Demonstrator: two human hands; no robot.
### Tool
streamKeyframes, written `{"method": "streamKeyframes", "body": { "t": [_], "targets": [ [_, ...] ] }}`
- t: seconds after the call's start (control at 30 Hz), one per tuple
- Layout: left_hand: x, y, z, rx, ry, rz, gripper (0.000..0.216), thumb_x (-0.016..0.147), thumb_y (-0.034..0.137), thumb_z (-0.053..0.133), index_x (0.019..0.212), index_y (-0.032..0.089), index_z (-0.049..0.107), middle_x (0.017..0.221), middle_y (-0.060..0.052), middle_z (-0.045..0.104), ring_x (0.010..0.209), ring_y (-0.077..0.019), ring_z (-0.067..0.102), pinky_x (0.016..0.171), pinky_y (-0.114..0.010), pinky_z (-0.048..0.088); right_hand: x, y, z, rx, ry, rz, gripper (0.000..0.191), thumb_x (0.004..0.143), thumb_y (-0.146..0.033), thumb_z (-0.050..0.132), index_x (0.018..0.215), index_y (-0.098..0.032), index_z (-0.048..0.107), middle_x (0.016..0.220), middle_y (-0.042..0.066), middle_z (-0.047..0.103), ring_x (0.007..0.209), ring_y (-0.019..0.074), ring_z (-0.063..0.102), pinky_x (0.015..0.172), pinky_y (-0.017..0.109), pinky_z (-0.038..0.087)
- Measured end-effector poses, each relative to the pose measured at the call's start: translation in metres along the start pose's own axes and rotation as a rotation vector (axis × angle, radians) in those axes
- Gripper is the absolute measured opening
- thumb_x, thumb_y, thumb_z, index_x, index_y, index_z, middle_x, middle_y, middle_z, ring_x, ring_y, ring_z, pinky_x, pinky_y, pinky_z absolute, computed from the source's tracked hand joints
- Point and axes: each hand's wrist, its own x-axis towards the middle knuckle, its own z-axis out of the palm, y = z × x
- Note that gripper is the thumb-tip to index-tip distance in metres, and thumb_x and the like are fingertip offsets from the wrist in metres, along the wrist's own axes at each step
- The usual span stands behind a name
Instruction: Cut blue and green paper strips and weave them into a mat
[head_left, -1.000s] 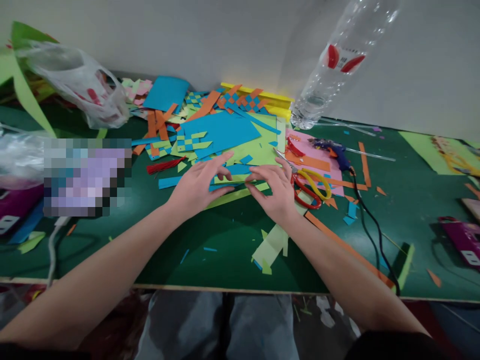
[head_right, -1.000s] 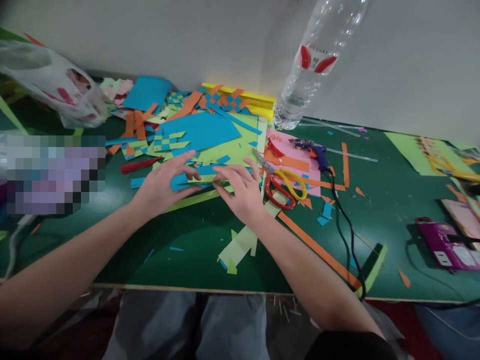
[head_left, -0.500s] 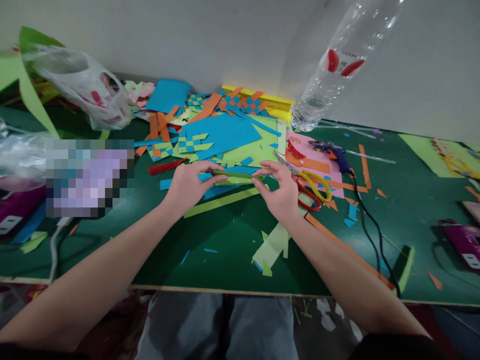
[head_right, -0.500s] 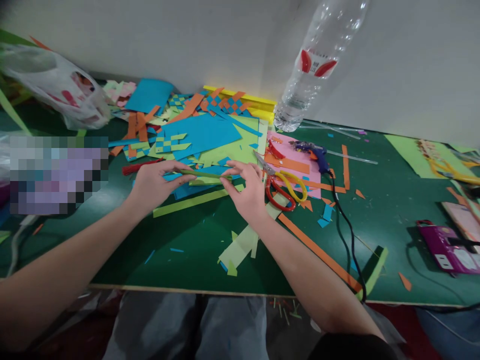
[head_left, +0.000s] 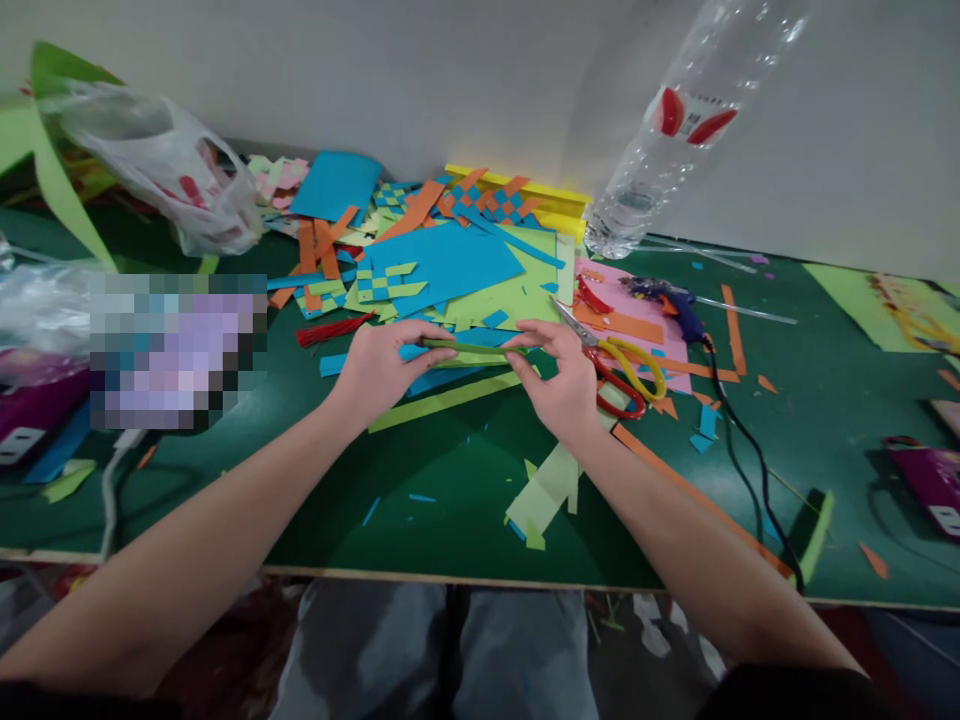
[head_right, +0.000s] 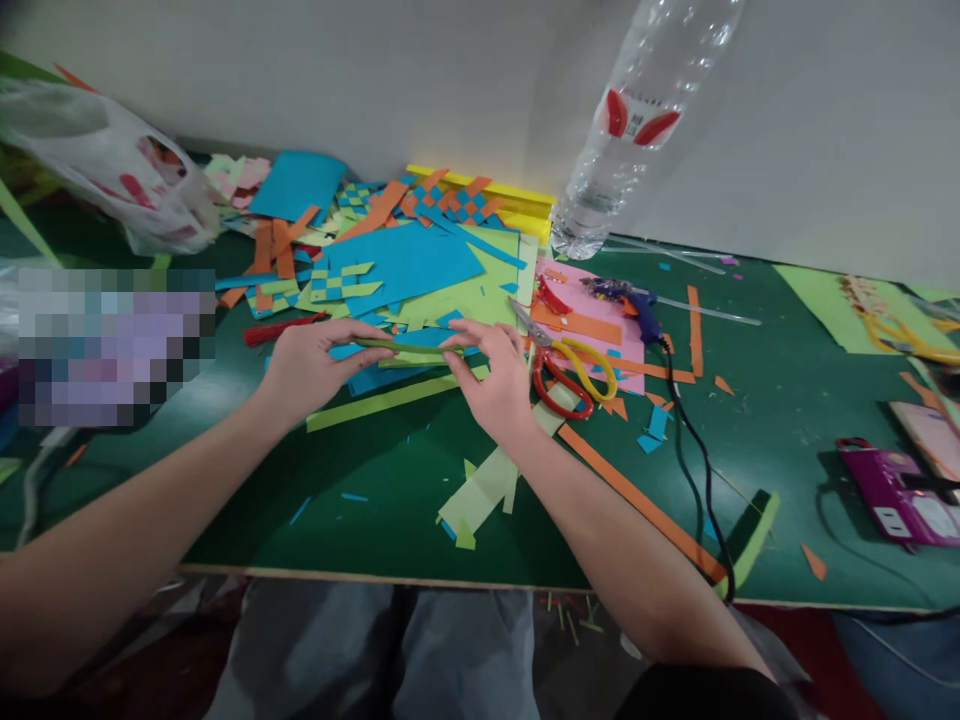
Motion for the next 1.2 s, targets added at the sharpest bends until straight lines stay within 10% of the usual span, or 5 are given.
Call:
{"method": "streamKeyframes", "body": {
  "t": [0.67,1.2],
  "targets": [
    [-0.0001,0.0021,-0.0005,-0.011,0.002,0.0,0.02,0.081,0.044,0.071,0.084,0.026,0.078,0.083,0.0,0.076,0.074,-0.0184,0.067,0.071,-0.028,0.051,0.0002,0.0009,0.001,-0.017,0.01,-0.04,0.017,0.088,-0.023,0.064,0.104,-0.028,0.061,0.089,-0.001,0.075,0.092,0.0206,0.07,0.1,0.05,0.046],
    [0.0007,0.0054,-0.0019,-0.071,-0.036,-0.058,0.019,0.086,0.036,0.063,0.09,0.022,0.075,0.079,-0.001,0.077,0.075,-0.0172,0.072,0.079,-0.028,0.057,0.0042,0.0,-0.0001,0.288,0.081,0.267,0.018,0.079,-0.03,0.073,0.094,-0.024,0.065,0.085,0.001,0.075,0.085,0.0181,0.071,0.082,0.037,0.058]
  ]
}}
